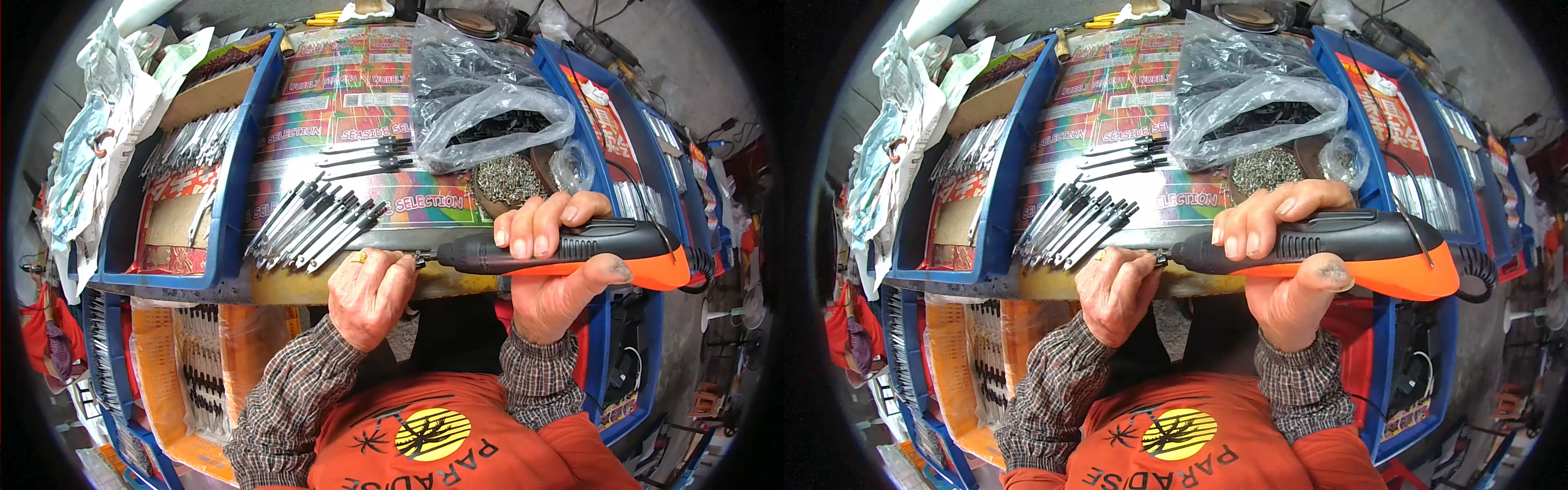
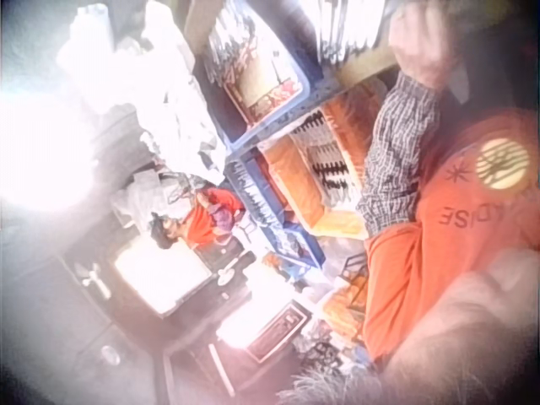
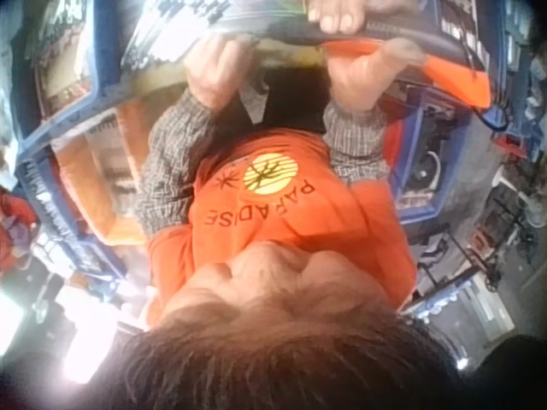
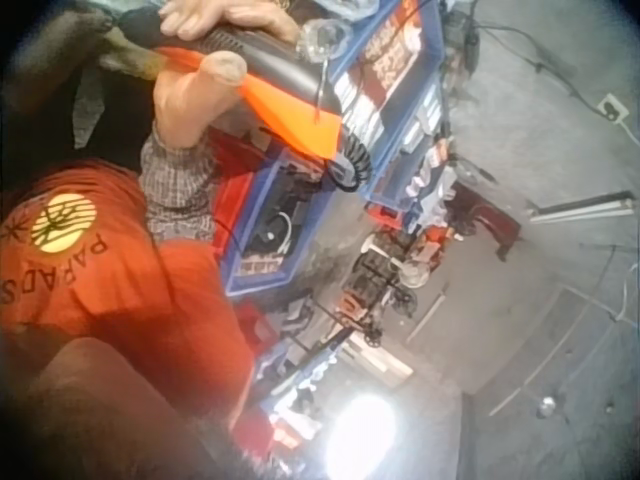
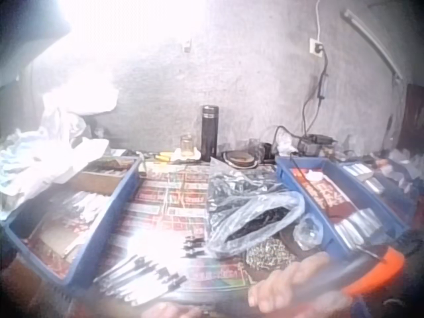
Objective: The person assembles drawing compasses by fitting plastic components to metal legs, fastening them with an electric screwdriver, and placing the assembled compasses on the table.
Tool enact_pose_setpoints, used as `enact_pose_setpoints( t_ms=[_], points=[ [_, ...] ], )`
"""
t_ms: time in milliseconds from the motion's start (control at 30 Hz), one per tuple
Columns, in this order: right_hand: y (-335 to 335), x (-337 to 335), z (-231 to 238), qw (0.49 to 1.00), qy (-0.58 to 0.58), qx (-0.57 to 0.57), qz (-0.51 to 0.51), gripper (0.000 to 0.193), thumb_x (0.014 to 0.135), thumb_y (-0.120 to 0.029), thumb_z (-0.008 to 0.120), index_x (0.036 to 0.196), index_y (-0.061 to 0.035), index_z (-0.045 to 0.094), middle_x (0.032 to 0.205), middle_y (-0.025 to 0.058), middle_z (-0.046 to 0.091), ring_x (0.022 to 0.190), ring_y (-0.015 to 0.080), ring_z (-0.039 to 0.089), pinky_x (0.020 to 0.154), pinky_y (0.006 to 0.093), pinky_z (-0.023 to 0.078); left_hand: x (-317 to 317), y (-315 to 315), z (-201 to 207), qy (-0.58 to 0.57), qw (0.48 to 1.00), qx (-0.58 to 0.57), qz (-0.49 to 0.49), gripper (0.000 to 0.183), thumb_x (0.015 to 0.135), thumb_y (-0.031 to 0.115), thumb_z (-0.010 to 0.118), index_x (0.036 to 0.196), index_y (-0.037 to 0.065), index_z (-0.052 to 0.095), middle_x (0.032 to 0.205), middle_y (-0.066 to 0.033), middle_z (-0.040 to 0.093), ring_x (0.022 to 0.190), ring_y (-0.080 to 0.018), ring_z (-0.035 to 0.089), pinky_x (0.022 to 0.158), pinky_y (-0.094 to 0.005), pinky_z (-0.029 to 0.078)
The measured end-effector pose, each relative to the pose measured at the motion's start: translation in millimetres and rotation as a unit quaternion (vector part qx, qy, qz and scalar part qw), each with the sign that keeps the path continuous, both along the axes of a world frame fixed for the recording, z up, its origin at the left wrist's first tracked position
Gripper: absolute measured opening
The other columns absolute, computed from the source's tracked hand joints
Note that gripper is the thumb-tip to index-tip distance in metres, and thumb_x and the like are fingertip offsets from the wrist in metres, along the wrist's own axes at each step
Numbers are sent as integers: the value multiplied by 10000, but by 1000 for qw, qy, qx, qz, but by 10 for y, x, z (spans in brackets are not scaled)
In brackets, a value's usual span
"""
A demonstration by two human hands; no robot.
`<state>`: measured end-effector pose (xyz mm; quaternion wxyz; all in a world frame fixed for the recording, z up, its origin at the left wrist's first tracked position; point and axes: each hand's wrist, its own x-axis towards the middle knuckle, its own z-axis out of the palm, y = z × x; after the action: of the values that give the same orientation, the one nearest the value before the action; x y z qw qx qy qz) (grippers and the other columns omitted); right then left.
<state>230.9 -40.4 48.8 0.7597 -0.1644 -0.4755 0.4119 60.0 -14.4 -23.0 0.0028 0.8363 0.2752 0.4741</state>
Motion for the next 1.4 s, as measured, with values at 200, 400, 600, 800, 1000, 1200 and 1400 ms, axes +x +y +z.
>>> enact_pose_setpoints(
  t_ms=[200, 400, 600, 800, 1000, 1200, 1400],
  points=[
    [-27, -6, 13, 1000, -9, 0, -7, 573, 688, -556, 647, 936, -90, 424, 672, 23, 488, 614, 150, 502, 625, 335, 434, 9, 10, -25, -25, 1000, -3, -9, 247, 629, -25, 684, 820, 42, 543, 724, -82, 561, 611, -223, 560, 523, -314, 433],
    [-17, 12, 7, 1000, -7, 6, 5, 572, 685, -538, 665, 939, -86, 425, 670, 31, 495, 623, 156, 507, 627, 338, 434, 13, -17, 24, -8, 1000, -14, 16, 296, 631, -16, 650, 921, 5, 594, 722, -65, 539, 608, -206, 541, 543, -315, 439],
    [-18, 12, -5, 1000, -7, 3, 3, 575, 684, -540, 666, 939, -86, 421, 675, 31, 494, 622, 160, 505, 629, 343, 433, 6, 10, -9, 13, 1000, 24, 5, 318, 638, -14, 647, 952, -5, 600, 709, -53, 519, 601, -178, 531, 536, -296, 431],
    [-31, 36, 13, 1000, -6, 6, -2, 580, 685, -553, 655, 943, -91, 416, 681, 25, 487, 625, 153, 503, 629, 339, 430, 8, 16, -7, 7, 1000, 19, -4, 311, 636, -10, 638, 944, -7, 599, 727, -55, 529, 614, -176, 535, 538, -296, 433],
    [-34, 65, 3, 1000, -8, 4, -3, 574, 688, -558, 647, 939, -94, 421, 684, 24, 488, 625, 147, 499, 632, 335, 428, -10, 10, -31, 18, 999, 30, -10, 333, 617, 17, 608, 949, -5, 599, 758, -66, 551, 640, -185, 547, 561, -302, 443],
    [-32, 73, -5, 1000, -5, 4, -5, 567, 693, -559, 644, 934, -95, 425, 683, 21, 487, 621, 147, 497, 631, 335, 428, -25, 13, -19, 31, 998, 44, -11, 325, 614, 47, 600, 939, 29, 607, 776, -58, 534, 649, -176, 539, 551, -295, 436],
    [-40, 76, 4, 1000, -4, 7, -7, 564, 701, -565, 636, 933, -95, 427, 678, 18, 483, 615, 147, 497, 627, 335, 430, -10, 12, 8, 49, 998, 45, -8, 274, 610, 53, 603, 882, 34, 595, 768, -53, 526, 630, -168, 523, 532, -290, 421]
  ],
)
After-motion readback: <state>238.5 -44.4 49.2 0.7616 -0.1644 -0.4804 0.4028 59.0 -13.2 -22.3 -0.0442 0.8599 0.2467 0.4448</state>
